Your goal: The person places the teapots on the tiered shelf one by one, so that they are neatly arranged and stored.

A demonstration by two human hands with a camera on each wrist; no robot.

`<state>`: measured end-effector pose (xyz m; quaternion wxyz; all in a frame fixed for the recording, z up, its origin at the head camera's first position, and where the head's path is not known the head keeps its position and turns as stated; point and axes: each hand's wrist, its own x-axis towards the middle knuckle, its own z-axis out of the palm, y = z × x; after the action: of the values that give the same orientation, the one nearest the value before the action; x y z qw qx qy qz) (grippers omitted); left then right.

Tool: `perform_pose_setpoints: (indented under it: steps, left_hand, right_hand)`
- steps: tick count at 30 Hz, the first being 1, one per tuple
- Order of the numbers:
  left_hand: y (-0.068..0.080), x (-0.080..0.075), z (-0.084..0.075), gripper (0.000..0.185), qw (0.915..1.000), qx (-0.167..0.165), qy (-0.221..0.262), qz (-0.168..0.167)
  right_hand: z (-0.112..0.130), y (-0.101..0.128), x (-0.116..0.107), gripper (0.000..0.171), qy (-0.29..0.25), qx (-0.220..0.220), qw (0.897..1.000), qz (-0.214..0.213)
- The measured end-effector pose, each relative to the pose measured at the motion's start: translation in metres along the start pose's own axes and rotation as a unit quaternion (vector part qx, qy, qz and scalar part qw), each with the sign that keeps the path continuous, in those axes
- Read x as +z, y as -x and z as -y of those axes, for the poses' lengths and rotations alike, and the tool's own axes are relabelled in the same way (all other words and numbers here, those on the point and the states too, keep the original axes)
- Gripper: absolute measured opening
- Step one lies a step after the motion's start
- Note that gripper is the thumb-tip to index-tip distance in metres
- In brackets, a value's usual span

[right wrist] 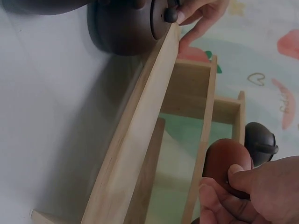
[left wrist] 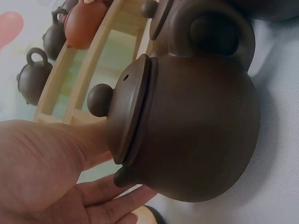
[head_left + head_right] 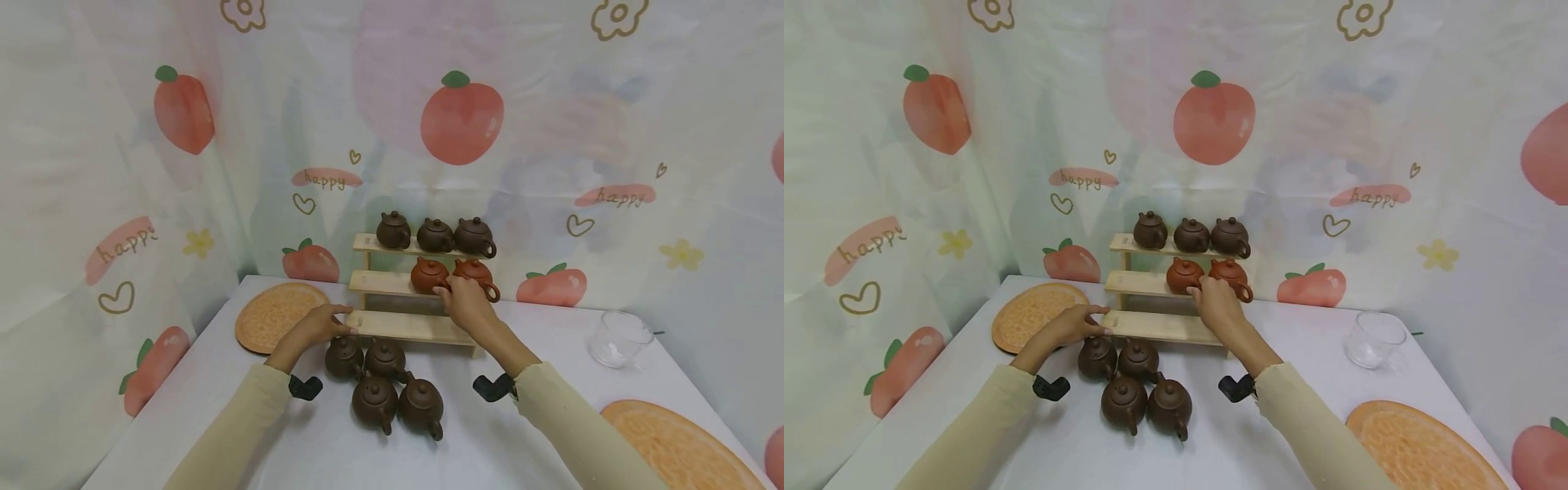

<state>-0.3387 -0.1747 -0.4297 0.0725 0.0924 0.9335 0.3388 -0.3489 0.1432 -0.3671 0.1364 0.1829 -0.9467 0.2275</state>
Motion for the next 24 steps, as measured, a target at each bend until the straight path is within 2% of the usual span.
perform_pose_setpoints:
  steps: [20,24]
  left_hand:
    - [0.0007,0.0001,-0.0028,0.06,1.0,-0.007,-0.004,0.002]
    - [0.0016,0.0,-0.003,0.06,0.9999,-0.01,-0.008,0.001]
  right_hand:
    - [-0.0031,-0.0032,-0.0028,0.034,-0.01,0.035,0.999,0.023]
    - [-0.0055,0.0014,-0.0034,0.038,-0.017,0.057,0.997,0.047]
